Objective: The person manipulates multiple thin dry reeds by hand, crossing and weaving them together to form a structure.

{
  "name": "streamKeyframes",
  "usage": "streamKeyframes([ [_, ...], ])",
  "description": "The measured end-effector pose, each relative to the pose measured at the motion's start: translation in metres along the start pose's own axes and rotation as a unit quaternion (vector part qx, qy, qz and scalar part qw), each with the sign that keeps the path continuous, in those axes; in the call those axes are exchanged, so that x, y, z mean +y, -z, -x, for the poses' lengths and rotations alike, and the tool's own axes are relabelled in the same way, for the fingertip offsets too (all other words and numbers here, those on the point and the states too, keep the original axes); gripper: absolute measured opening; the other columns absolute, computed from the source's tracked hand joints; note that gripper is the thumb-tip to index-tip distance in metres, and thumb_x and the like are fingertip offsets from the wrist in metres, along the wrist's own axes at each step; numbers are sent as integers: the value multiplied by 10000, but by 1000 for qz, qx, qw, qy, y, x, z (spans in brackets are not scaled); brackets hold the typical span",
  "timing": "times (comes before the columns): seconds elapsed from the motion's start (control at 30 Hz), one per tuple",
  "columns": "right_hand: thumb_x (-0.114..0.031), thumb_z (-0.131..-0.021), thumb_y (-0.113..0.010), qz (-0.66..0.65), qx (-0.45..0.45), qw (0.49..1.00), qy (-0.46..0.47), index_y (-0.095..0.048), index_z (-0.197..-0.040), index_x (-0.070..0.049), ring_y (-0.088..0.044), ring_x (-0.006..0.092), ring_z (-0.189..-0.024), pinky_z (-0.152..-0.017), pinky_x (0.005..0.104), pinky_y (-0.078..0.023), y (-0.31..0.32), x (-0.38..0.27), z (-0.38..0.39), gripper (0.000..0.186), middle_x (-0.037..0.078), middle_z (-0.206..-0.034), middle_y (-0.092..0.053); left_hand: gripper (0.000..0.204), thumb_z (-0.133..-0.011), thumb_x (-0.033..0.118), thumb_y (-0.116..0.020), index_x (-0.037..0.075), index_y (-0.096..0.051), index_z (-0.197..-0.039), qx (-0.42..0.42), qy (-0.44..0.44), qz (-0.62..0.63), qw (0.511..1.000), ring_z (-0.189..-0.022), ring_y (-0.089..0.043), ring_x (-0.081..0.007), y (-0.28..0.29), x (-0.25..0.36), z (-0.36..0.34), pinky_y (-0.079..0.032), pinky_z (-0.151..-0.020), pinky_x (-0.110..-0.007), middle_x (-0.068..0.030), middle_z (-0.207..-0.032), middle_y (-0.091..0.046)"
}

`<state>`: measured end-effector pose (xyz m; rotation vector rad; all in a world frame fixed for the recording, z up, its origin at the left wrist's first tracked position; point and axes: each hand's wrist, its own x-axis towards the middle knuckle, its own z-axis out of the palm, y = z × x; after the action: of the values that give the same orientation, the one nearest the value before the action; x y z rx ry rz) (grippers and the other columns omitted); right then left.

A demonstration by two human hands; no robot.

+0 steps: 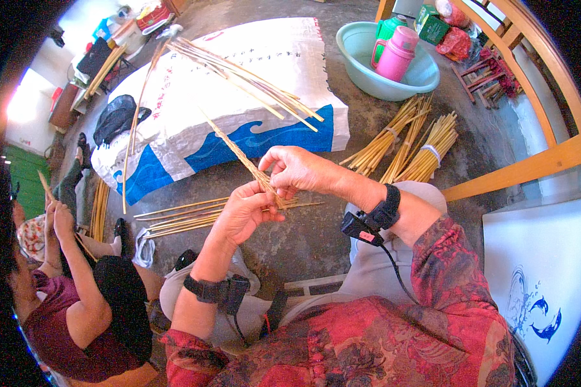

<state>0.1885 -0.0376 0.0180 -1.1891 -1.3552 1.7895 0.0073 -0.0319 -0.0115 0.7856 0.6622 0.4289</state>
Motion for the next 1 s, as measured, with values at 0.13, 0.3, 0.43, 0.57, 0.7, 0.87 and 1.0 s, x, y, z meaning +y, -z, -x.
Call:
streamKeyframes([
  [0.13,-75,-746,-550,3,2,1000,-7,-454,-1039,11,-563,111,-644,-562,231,-489,-1,-4,1,320,61,-777,-541,125,-803,135,-558,40,-551,-882,-21,-1,4,1000,-640,-568,-117,4,-1,1,-515,-645,-334,-44,-764,-584],
  [0.3,-58,-757,-532,3,9,1000,-8,-455,-1033,11,-566,106,-646,-567,233,-495,2,-5,1,295,58,-778,-541,141,-808,152,-563,33,-548,-880,-12,-8,0,1000,-633,-578,-131,1,2,3,-517,-647,-340,-50,-746,-587],
  [0.43,-60,-759,-533,2,10,1000,-11,-454,-1031,11,-568,106,-645,-564,234,-496,2,-5,1,292,58,-783,-542,127,-816,136,-544,20,-555,-866,-3,-8,1,1000,-624,-562,-124,-1,3,4,-508,-616,-292,-40,-745,-570],
  [0.57,-70,-760,-538,5,9,1000,-17,-453,-1027,10,-571,109,-650,-560,234,-496,2,-4,2,291,56,-790,-542,140,-811,150,-552,20,-554,-861,2,1,-22,1000,-636,-569,-133,-2,5,4,-509,-616,-294,-46,-745,-572],
  [0.7,-84,-754,-555,3,-1,1000,-18,-448,-1043,11,-572,118,-661,-570,235,-495,1,-5,2,322,59,-796,-539,126,-811,148,-551,37,-545,-872,-8,-3,-16,1000,-676,-598,-166,1,3,3,-519,-635,-332,-69,-764,-599],
  [0.87,-90,-730,-588,-16,-8,1000,-21,-434,-1084,11,-562,121,-697,-598,234,-492,0,-6,5,399,65,-803,-537,132,-811,147,-550,30,-543,-870,-18,-15,11,1000,-688,-608,-182,3,2,2,-521,-628,-329,-87,-773,-609],
  [1.0,-65,-696,-591,-6,-6,1000,-1,-424,-1091,24,-566,141,-684,-611,250,-498,-1,-4,6,438,85,-811,-551,132,-814,144,-548,25,-544,-869,-1,-9,13,1000,-666,-609,-182,2,2,2,-522,-623,-325,-95,-762,-612],
])
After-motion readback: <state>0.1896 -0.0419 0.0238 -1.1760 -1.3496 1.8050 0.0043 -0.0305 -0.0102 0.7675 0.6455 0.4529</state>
